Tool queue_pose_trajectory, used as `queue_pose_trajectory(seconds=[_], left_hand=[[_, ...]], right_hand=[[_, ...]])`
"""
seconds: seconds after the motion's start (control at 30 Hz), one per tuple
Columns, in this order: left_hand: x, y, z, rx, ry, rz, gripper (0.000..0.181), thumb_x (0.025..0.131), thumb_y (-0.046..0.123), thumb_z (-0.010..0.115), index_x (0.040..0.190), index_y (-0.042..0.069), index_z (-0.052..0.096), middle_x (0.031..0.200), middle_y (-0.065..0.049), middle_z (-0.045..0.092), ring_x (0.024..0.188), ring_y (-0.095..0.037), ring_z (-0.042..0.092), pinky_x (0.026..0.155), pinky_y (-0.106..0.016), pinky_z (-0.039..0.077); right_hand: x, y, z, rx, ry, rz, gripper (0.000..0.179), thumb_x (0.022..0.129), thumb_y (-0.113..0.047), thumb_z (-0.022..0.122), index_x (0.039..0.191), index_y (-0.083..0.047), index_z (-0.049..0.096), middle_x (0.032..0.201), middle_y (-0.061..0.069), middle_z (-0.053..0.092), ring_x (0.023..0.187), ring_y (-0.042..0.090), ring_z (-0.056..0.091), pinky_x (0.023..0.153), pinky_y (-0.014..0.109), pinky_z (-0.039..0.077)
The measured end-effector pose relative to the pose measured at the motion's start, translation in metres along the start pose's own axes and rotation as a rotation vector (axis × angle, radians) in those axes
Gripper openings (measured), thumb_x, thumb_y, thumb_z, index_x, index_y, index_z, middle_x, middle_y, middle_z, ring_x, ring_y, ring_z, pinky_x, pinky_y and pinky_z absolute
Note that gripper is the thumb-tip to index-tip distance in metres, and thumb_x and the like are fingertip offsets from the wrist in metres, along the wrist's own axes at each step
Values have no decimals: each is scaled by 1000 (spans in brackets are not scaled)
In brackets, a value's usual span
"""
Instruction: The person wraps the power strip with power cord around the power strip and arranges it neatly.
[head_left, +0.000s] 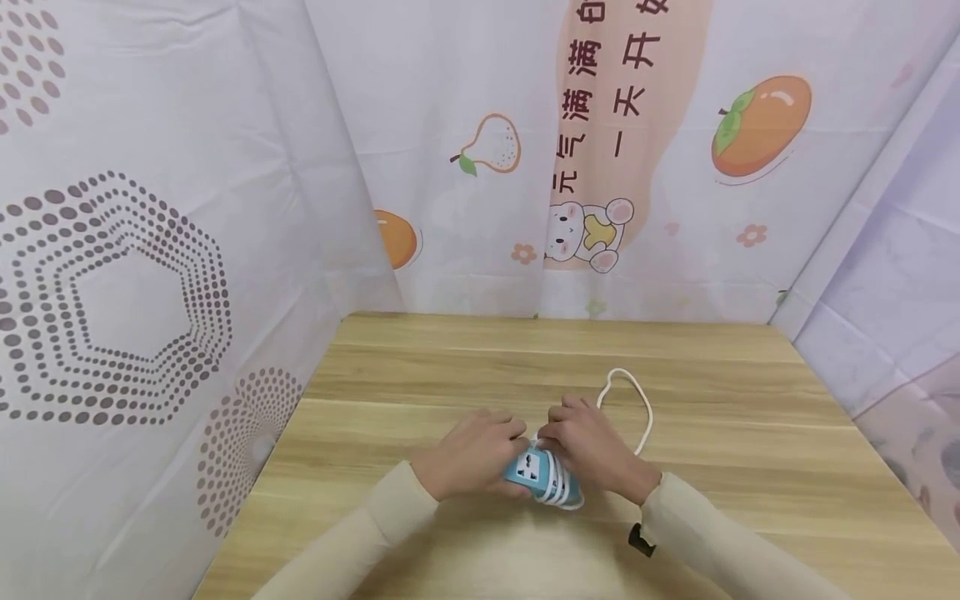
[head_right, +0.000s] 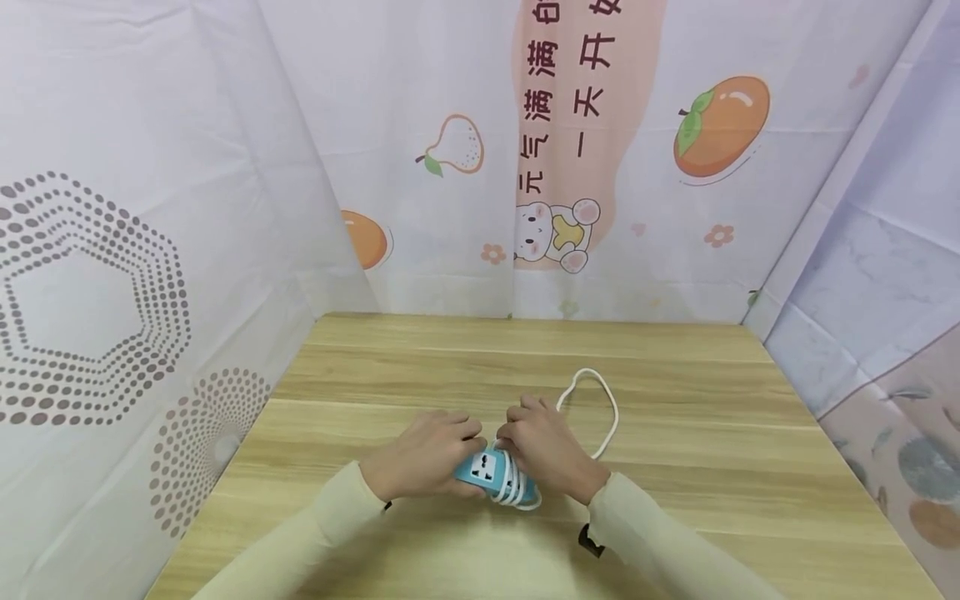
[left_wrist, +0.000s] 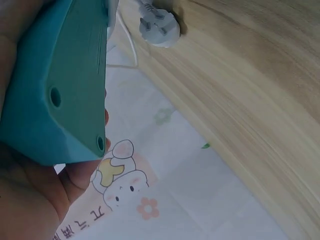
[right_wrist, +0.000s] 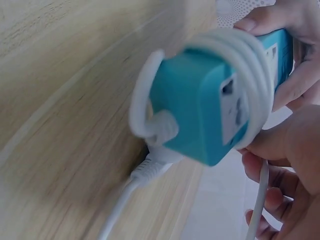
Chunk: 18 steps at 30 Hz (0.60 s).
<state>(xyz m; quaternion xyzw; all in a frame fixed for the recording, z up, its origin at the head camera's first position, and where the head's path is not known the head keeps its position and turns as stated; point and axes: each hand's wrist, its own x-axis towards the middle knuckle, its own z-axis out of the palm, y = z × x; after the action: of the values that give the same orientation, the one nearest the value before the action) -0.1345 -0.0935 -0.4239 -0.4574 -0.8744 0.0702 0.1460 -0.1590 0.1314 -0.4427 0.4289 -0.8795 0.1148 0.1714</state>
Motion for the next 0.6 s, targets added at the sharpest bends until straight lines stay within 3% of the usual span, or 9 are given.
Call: queue_pose_trajectory(seconds=[0.13,0.37,0.6], left_hand=[[1,2,2,46,18,-19,61,76,76,74,99,19,76,86,8,54,75,-10,46,57,-24,38],[1,1,2,34,17,-83,59,80,73,72,95,16,76,85,6,56,71,-10,44,53,-22,37],[-4,-6,14,24,13,-242,58,84,71,70,97,15,75,91,3,62,76,-13,55,57,-26,46]], right_hand=[[1,-1,-1,5,-10,19,5,89,-19,81,85,-15,80,74,-9,58,72,13,38,71,33,38],[4,-4,-6,59,-8,72,4,90,-14,77,89,-12,81,78,-6,63,74,12,41,73,33,40],[5,-9,-10,81,53,53,6,92,-11,76,94,-8,80,80,-5,64,75,12,41,76,34,40]])
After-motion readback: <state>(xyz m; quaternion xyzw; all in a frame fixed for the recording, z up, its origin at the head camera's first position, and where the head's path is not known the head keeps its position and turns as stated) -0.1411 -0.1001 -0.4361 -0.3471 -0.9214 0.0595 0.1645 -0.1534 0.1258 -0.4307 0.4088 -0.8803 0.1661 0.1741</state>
